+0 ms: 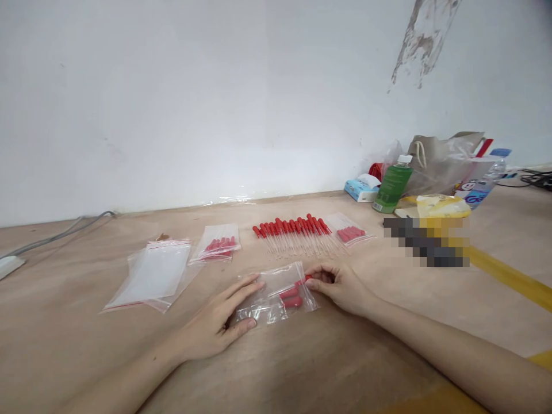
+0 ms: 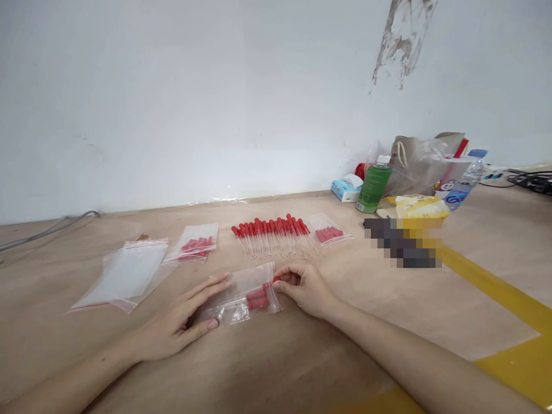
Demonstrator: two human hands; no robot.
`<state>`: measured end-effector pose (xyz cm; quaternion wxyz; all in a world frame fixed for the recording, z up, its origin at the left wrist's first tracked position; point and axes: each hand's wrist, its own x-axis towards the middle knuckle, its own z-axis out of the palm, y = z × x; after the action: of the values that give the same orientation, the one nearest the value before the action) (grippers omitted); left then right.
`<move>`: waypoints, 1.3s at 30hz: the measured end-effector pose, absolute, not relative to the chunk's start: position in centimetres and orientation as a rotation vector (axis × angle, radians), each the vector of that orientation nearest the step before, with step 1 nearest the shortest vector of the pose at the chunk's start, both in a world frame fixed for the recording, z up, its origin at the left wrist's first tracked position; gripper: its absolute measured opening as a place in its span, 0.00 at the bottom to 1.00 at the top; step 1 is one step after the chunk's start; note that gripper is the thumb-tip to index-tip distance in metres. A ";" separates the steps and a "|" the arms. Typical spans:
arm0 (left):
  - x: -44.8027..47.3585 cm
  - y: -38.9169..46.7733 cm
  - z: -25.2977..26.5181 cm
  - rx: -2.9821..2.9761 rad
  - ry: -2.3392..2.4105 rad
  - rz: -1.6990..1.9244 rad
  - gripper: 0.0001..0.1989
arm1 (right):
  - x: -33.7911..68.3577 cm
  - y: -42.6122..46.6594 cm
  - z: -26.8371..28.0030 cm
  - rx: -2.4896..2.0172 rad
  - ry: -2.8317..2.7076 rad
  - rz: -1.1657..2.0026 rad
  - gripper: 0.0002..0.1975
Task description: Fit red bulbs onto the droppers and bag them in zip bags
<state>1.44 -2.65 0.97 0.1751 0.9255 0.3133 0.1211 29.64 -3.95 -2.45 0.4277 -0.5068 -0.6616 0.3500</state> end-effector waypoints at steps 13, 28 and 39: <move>1.4 -2.7 1.0 2.611 0.864 0.340 0.26 | 28.0 -3.9 -1.1 -1.204 -1.814 1.021 0.11; 1.5 -2.7 0.9 2.618 0.852 0.313 0.25 | 28.1 -4.1 -0.4 -1.121 -1.788 1.375 0.12; 1.4 -2.7 0.9 2.628 0.868 0.287 0.24 | 29.2 -4.5 -0.8 -1.314 -1.971 0.747 0.16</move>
<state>1.43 -2.73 0.90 0.1785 0.9293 0.3068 0.1016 29.22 -4.49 -0.82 0.3229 -0.5006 -0.7511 0.2845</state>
